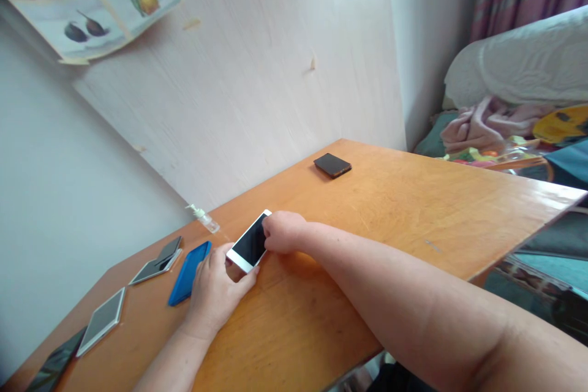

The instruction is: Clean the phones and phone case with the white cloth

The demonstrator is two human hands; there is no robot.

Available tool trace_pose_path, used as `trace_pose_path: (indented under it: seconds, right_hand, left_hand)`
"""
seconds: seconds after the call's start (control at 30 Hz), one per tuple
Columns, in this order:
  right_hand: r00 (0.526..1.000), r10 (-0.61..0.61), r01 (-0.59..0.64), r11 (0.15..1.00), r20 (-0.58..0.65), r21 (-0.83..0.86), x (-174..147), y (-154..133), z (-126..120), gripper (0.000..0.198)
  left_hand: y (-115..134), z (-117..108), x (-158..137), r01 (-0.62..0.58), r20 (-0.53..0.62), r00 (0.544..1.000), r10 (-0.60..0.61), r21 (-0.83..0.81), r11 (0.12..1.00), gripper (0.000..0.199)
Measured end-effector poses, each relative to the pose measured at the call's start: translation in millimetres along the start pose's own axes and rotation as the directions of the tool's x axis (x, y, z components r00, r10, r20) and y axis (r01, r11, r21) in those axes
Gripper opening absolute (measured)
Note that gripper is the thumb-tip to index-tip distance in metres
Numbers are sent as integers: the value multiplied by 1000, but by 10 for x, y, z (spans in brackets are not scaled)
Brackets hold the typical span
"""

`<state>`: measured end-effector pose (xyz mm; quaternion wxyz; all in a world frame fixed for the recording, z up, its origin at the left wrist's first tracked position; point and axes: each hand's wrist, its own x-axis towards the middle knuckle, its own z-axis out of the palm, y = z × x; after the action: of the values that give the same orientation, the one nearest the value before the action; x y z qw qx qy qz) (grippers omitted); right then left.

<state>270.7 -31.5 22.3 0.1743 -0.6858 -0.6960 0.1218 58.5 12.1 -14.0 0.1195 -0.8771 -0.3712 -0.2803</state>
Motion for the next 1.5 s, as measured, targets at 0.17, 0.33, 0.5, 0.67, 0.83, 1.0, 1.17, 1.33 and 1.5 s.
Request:
trace_pose_path:
  seconds: [0.17,0.33,0.5,0.67,0.83,1.0,1.17,1.33,1.5]
  right_hand:
    - [987,-137,128,986,83,103,-10,-70,53,16]
    - [1000,5,-5,999,-9,37,34,38,16,19]
    - [977,-202,188,968,70,166,-24,-115,74,12]
    - [979,-202,188,953,37,237,-19,-175,135,15]
    - [976,-199,182,969,90,166,-19,-178,117,13]
    - [983,-185,180,964,8,195,-55,-252,80,15]
    - [990,-143,143,973,-14,180,-50,-281,94,14]
    - [991,-108,126,956,-81,263,-48,-322,78,14]
    - [990,111,-49,836,-82,546,-52,-361,11,12]
  left_hand:
    - [-2,-4,-7,8,4,1000,-8,-9,1000,56]
    - [-12,14,-12,-3,-3,1000,3,-19,1000,60]
    - [-14,10,-4,-21,-7,1000,20,-70,997,60]
    - [-14,2,-2,-35,-7,999,35,-113,993,58]
    - [-20,8,-10,-53,-20,999,51,-103,993,57]
    - [-15,8,-5,-77,-24,997,75,-106,991,59]
    - [-1,-5,-4,-98,-29,995,96,-104,990,58]
    - [36,-24,-7,-158,-67,986,152,-90,983,60]
    - [79,-29,-9,-185,-87,980,177,-93,978,59]
